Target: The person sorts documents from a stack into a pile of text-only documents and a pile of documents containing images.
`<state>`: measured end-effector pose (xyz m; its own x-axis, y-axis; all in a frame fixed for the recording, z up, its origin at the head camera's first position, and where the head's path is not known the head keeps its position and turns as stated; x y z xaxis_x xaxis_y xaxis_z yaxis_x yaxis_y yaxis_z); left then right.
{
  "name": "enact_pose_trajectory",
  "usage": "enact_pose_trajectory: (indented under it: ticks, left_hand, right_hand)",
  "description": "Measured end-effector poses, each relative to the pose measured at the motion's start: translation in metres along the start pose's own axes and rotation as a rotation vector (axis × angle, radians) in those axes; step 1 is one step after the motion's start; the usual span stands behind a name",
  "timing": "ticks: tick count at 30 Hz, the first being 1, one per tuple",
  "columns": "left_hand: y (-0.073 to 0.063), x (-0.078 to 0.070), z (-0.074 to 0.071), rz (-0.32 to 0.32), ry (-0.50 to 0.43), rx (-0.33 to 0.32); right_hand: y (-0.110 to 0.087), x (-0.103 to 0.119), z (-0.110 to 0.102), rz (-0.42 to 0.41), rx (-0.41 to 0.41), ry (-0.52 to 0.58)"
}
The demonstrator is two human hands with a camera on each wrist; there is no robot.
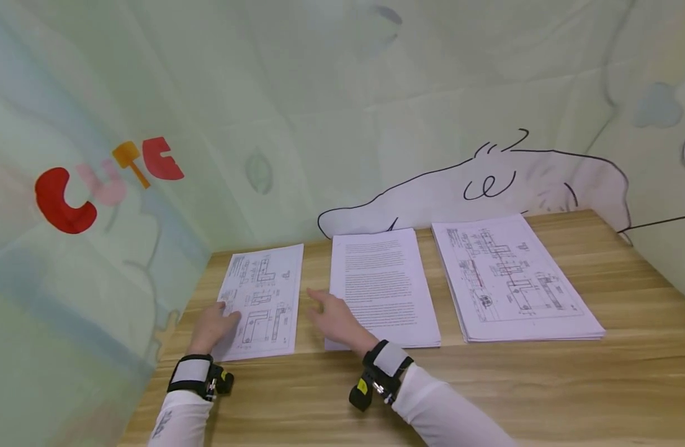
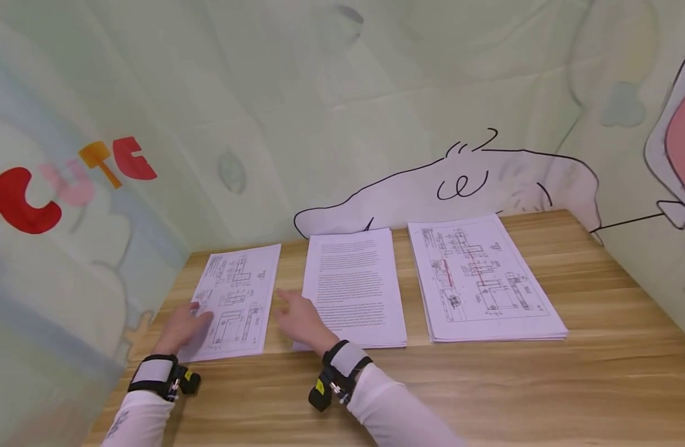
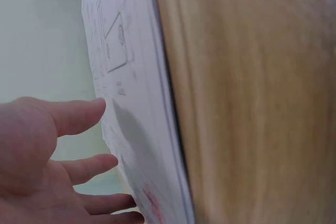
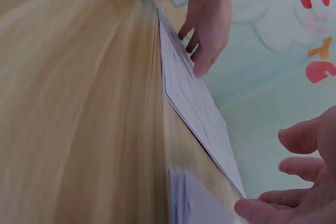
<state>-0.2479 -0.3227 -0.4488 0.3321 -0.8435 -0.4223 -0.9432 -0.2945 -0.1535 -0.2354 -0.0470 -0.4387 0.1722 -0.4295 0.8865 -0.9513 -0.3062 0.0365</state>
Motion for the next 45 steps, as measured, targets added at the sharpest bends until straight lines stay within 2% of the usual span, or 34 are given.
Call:
enact_pose_trajectory:
  ticks: [5,12,17,20,23,28,30,34,40,45]
  left_hand:
    - [0.001,0.000,0.003,0.006,-0.005,0.019]
    - [-0.002,-0.012,0.005,-0.025,-0.051,0.019]
    - [-0.002,-0.019,0.004,-0.035,-0.089,0.020]
    - [-0.002,-0.019,0.002,-0.046,-0.161,0.020]
    - [0.000,-0.014,-0.001,-0.074,-0.274,0.008]
    - [0.000,0.001,0.003,-0.168,-0.501,0.032]
    - [0.000,0.007,0.006,-0.205,-0.564,0.047]
    - [0.001,0.016,0.010,-0.221,-0.573,0.059]
    - [-0.001,0.023,0.011,-0.196,-0.612,0.066]
    - [-0.007,0.020,0.009,-0.187,-0.647,0.071]
  right_hand:
    - [0.005,0.000,0.021,0.062,0.031,0.097]
    - [0.009,0.003,0.042,0.162,0.077,0.259]
    - [0.011,0.003,0.046,0.263,0.033,0.365]
    - [0.014,0.001,0.041,0.340,-0.034,0.494]
    - [0.017,-0.002,0.035,0.408,-0.091,0.622]
    - [0.021,-0.009,0.029,0.436,-0.109,0.756]
    - [0.021,-0.012,0.027,0.427,-0.100,0.779]
    - [0.021,-0.016,0.027,0.424,-0.077,0.785]
    - [0.019,-0.018,0.023,0.435,-0.030,0.767]
    - [0.019,-0.022,0.013,0.411,-0.020,0.732]
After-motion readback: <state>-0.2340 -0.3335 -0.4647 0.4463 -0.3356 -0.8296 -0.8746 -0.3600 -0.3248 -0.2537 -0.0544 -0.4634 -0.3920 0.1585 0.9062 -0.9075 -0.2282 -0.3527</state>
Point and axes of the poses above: each hand's wrist, its own y-axis towards the middle knuckle, its own z-axis out of the palm, x = y × z, the point moved 4 cm from there along y, towards the middle knuckle, and after that the axes turned 4 degrees about -x, right-handed, at the moved point
